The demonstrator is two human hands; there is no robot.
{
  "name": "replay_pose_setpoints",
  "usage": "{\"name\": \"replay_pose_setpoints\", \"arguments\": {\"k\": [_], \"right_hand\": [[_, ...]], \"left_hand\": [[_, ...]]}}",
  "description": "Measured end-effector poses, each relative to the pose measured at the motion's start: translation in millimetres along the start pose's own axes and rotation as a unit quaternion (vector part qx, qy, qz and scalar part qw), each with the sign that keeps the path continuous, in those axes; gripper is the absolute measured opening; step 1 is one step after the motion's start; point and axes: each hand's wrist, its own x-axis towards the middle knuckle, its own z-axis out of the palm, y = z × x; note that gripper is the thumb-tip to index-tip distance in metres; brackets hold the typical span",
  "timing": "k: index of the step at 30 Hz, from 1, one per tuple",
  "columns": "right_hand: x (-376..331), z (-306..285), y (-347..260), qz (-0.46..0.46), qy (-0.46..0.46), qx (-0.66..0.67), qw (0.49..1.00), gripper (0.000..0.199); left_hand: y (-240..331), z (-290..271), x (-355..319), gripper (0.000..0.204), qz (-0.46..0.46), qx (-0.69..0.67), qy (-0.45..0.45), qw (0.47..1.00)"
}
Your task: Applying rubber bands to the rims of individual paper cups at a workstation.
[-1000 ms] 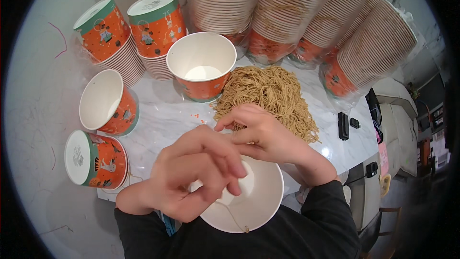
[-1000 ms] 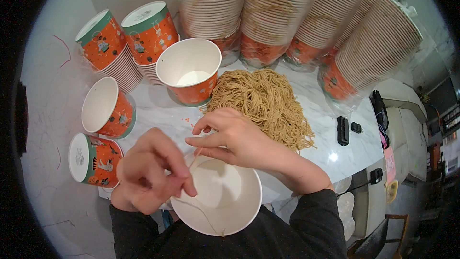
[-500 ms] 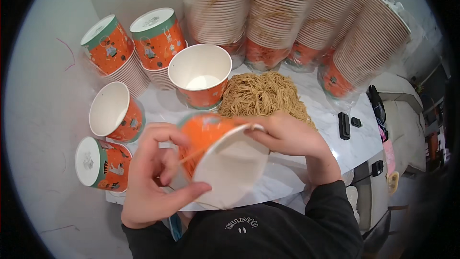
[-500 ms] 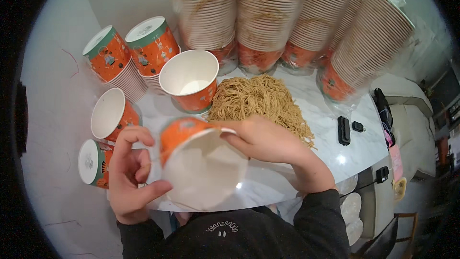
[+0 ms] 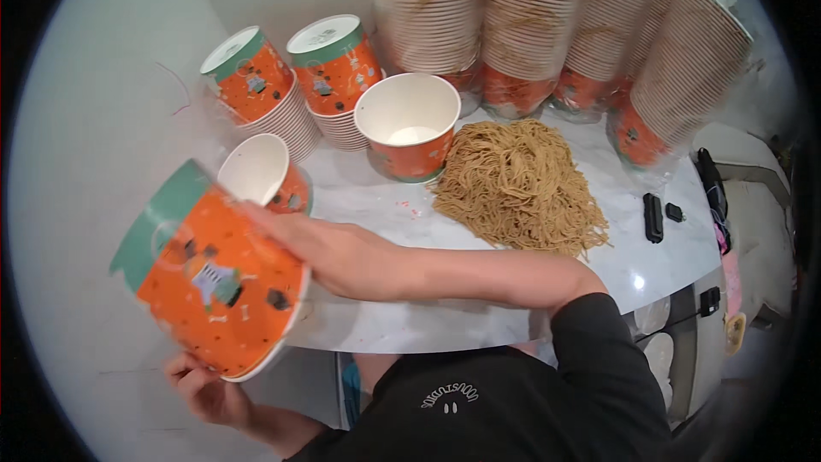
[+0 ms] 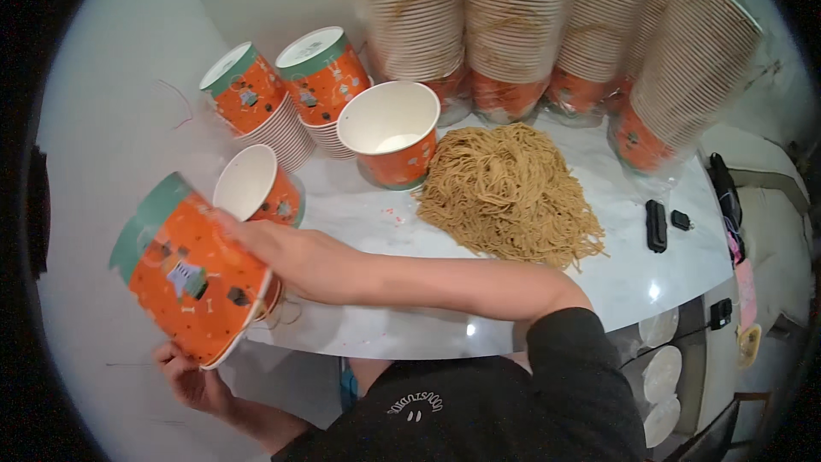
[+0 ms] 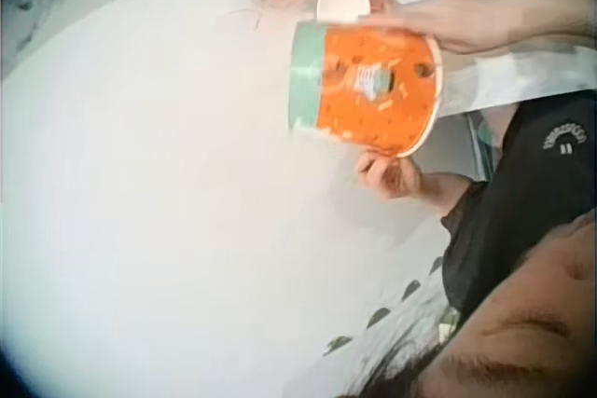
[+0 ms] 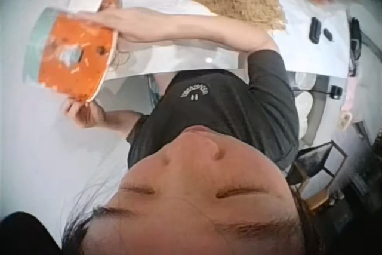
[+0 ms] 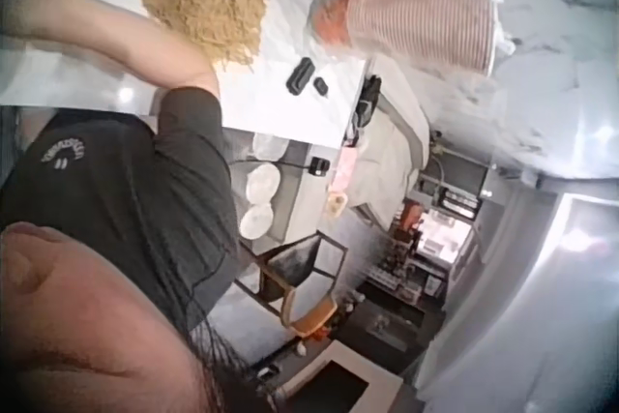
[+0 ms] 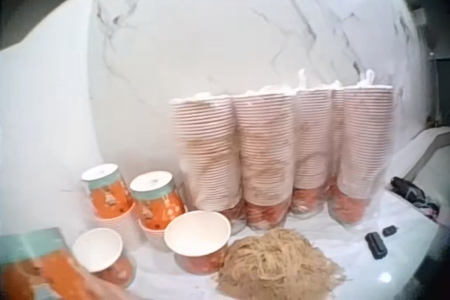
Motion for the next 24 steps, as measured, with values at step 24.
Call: {"name": "replay_pose_setpoints", "arguments": {"k": [24], "right_hand": [[-8, 19, 49, -0.011, 0.088, -0.545, 0.834, 0.037]], "left_hand": [[-103, 42, -82, 0.095, -0.193, -0.03, 0.031, 0.98]]}}
